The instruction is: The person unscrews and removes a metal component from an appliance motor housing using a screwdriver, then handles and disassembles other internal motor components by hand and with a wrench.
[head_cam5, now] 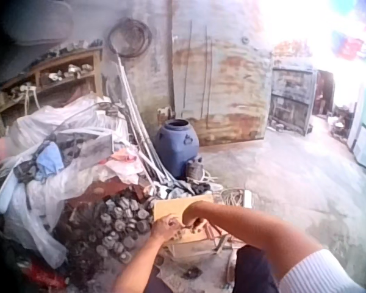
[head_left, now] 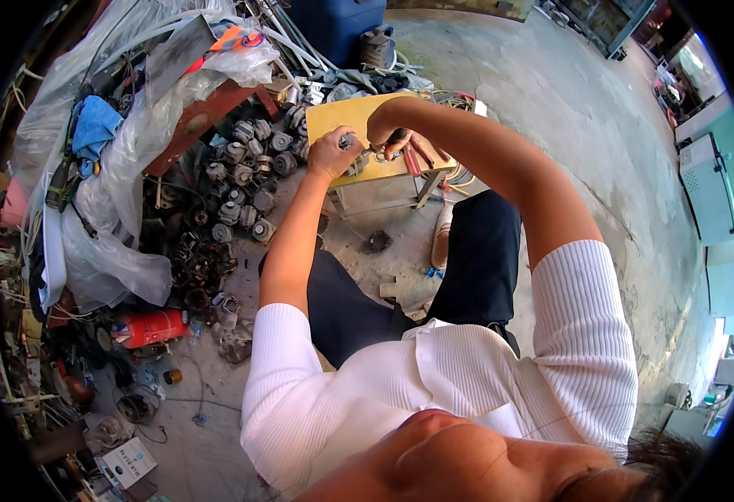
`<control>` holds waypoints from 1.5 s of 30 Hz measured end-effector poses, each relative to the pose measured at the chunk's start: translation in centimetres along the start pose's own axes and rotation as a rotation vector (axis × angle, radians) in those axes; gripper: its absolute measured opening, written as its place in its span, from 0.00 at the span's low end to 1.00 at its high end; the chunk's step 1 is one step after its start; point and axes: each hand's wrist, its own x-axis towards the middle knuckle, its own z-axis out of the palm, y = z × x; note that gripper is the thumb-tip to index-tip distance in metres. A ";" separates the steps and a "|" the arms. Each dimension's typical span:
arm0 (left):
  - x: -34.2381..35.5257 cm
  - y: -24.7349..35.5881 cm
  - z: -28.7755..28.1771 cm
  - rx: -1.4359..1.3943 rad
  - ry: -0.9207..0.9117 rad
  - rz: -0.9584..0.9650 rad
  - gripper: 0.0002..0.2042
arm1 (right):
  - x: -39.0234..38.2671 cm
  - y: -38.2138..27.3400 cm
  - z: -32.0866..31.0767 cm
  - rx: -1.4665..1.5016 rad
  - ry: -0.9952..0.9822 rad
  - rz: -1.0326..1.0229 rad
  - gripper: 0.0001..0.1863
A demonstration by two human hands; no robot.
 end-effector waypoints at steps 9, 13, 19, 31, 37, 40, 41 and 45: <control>-0.6 0.4 0.4 -0.124 0.025 0.069 0.35 | -1.0 1.5 0.0 0.201 -0.033 -0.056 0.04; 0.3 -0.3 -0.2 -0.277 -0.067 0.021 0.37 | -1.0 2.3 -1.1 0.422 -0.146 -0.016 0.02; 0.3 -0.5 -0.4 -0.290 -0.163 0.070 0.30 | -0.7 1.6 -3.1 0.138 -0.135 0.034 0.05; -0.8 0.7 -2.4 -0.146 -0.296 0.085 0.45 | -0.3 1.7 -3.9 -0.167 0.155 -0.130 0.10; -0.9 0.7 -2.4 -0.138 -0.269 0.064 0.43 | -1.6 -1.3 -4.0 -0.401 0.148 -0.032 0.11; -0.8 0.9 -2.2 -0.147 -0.236 0.075 0.41 | -1.0 -0.6 -4.5 -0.377 0.072 -0.033 0.08; -0.9 0.9 -2.1 -0.154 -0.214 0.078 0.41 | -0.9 -0.2 -4.7 -0.341 0.030 -0.037 0.07; -0.9 0.4 -1.5 -0.149 -0.183 0.157 0.42 | -0.1 2.1 -4.5 0.112 -0.140 0.026 0.03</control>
